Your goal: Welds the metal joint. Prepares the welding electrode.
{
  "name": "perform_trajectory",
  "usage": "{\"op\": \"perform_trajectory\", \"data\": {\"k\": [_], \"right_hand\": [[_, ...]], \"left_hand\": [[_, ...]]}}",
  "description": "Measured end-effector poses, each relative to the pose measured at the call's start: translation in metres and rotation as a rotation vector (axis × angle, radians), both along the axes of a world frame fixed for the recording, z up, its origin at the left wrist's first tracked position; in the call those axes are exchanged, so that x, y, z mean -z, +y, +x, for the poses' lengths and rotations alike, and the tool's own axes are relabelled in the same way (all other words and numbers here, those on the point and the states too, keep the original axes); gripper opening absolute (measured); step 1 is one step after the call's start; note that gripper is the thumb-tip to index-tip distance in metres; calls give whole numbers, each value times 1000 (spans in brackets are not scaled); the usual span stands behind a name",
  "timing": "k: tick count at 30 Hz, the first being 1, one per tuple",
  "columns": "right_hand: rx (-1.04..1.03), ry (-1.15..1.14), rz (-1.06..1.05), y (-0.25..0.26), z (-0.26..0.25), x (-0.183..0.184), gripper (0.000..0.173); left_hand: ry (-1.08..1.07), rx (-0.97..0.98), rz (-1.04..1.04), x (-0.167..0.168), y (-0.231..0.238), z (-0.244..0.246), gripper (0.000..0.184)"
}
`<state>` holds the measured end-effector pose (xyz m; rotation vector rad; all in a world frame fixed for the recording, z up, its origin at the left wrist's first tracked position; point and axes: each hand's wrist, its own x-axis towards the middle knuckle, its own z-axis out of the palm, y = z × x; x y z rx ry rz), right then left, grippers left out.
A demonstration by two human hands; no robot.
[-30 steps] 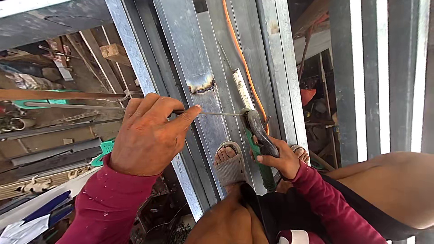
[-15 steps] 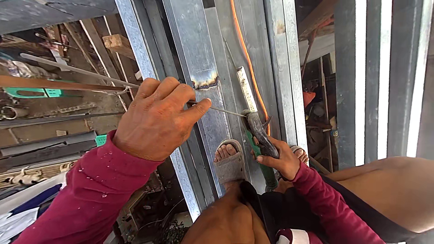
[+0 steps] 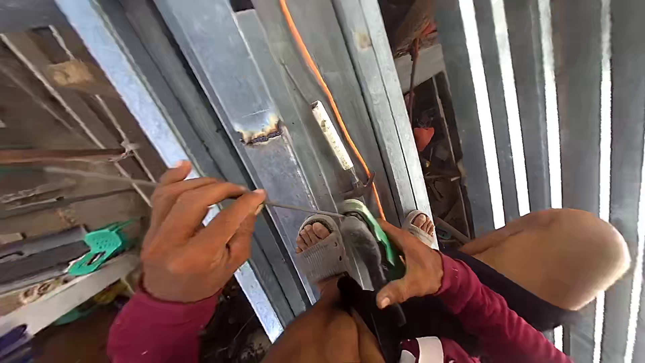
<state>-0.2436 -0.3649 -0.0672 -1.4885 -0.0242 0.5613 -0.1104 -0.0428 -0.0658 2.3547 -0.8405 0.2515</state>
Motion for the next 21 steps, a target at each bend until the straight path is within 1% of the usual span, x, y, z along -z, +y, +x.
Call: {"op": "perform_trajectory", "data": {"k": [2, 3, 4, 5, 6, 7, 8, 9, 10, 11, 12, 13, 14, 15, 16, 18, 21], "right_hand": [[17, -137, -231, -3, -10, -16, 94], [25, -188, -334, -4, -15, -23, 91], [33, -225, -420, -5, -21, -29, 89], [47, -246, -490, -4, -27, -34, 87], [67, -265, -551, -3, -33, -36, 85], [85, -289, -605, -2, -37, -35, 84], [98, -320, -655, 1, -40, -34, 84], [108, -352, -694, 3, -42, -30, 85], [112, -372, -726, 7, -43, -27, 87], [109, -386, -764, 12, -41, -24, 90], [101, -399, -815, 17, -38, -22, 91], [84, -410, -875, 22, -34, -21, 92], [56, -425, -938, 26, -30, -20, 92], [17, -442, -992, 29, -27, -20, 91], [-25, -459, -1034, 31, -24, -20, 89], [-78, -468, -1064, 34, -19, -22, 85], [-99, -473, -1106, 41, -16, -24, 81]], "left_hand": [[-50, -118, -106, -8, -18, -17, 17], [-26, -179, -162, -11, -24, -29, 19], [43, -226, -239, -12, -28, -42, 20], [160, -245, -340, -9, -31, -55, 20], [335, -226, -458, -4, -34, -66, 21], [554, -169, -565, 4, -37, -75, 27], [787, -74, -630, 13, -40, -81, 39], [1003, 42, -629, 22, -42, -84, 53], [1184, 172, -586, 28, -46, -85, 66], [1333, 305, -520, 31, -51, -84, 76], [1441, 424, -468, 32, -57, -82, 82], [1502, 515, -453, 31, -64, -81, 80], [1510, 577, -454, 30, -71, -83, 72], [1491, 606, -459, 32, -77, -86, 59], [1468, 614, -465, 34, -81, -90, 51], [1419, 594, -527, 42, -81, -96, 42], [1414, 560, -641, 51, -78, -103, 35]]}}
